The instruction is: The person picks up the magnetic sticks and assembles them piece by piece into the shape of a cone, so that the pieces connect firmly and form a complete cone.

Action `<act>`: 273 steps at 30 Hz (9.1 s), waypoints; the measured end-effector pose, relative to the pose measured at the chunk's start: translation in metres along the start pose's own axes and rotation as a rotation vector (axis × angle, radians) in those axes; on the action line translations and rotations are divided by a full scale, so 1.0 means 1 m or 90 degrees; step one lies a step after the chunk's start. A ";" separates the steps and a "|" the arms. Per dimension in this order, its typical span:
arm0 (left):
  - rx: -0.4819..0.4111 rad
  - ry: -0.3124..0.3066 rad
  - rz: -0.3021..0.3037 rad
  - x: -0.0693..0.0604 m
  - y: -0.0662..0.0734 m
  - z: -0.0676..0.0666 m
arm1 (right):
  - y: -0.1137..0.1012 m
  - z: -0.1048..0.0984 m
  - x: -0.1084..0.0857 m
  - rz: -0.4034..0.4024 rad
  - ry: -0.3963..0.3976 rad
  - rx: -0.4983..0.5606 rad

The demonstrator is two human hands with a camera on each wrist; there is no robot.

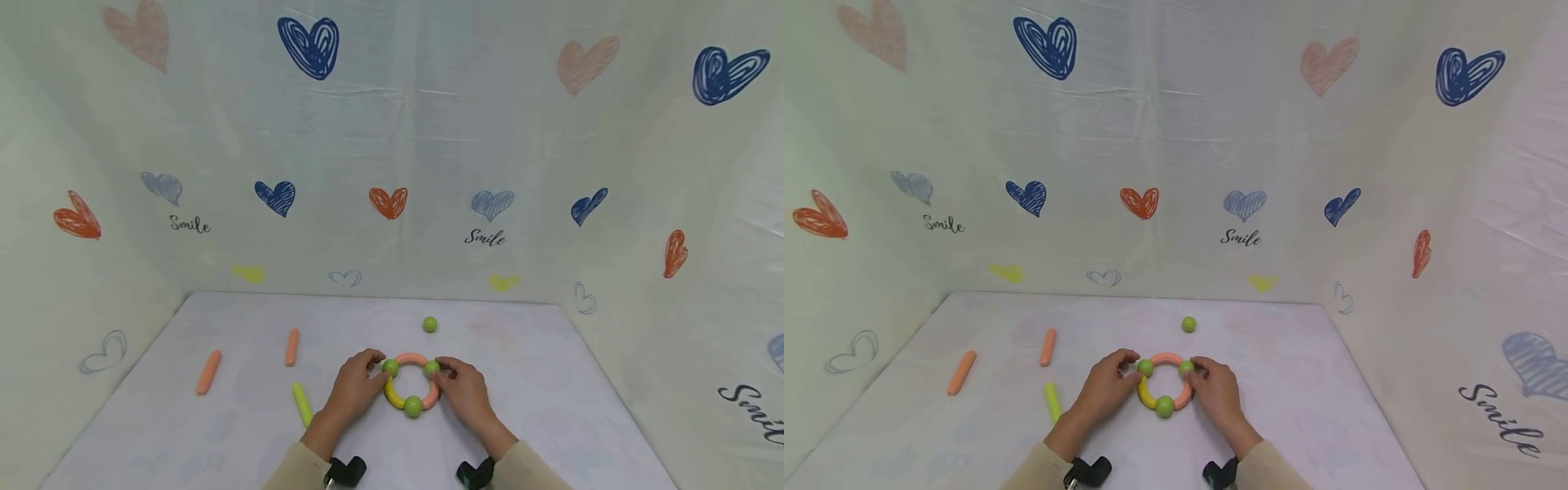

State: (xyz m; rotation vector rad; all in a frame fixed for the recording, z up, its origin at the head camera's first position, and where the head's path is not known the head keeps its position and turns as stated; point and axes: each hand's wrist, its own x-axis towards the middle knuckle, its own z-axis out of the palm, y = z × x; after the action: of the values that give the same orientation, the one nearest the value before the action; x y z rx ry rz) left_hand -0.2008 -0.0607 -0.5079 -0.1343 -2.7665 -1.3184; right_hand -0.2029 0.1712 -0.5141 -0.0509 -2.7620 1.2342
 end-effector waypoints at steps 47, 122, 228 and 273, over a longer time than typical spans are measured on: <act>0.091 0.021 -0.115 -0.056 -0.070 -0.098 | 0.004 0.000 0.003 -0.007 -0.004 0.003; -0.134 0.012 -0.060 0.021 0.004 0.000 | -0.004 0.005 0.006 0.000 -0.071 0.030; 0.097 0.074 -0.038 0.019 -0.106 -0.117 | 0.004 0.003 -0.004 -0.031 -0.111 0.069; -0.147 0.049 -0.013 -0.007 -0.004 -0.034 | 0.005 0.000 -0.007 -0.082 -0.165 0.049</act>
State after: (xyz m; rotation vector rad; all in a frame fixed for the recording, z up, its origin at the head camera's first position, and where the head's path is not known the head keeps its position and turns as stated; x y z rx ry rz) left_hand -0.1934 -0.0900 -0.4898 -0.0670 -2.5521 -1.6098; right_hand -0.1962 0.1742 -0.5183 0.3104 -2.8710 1.3998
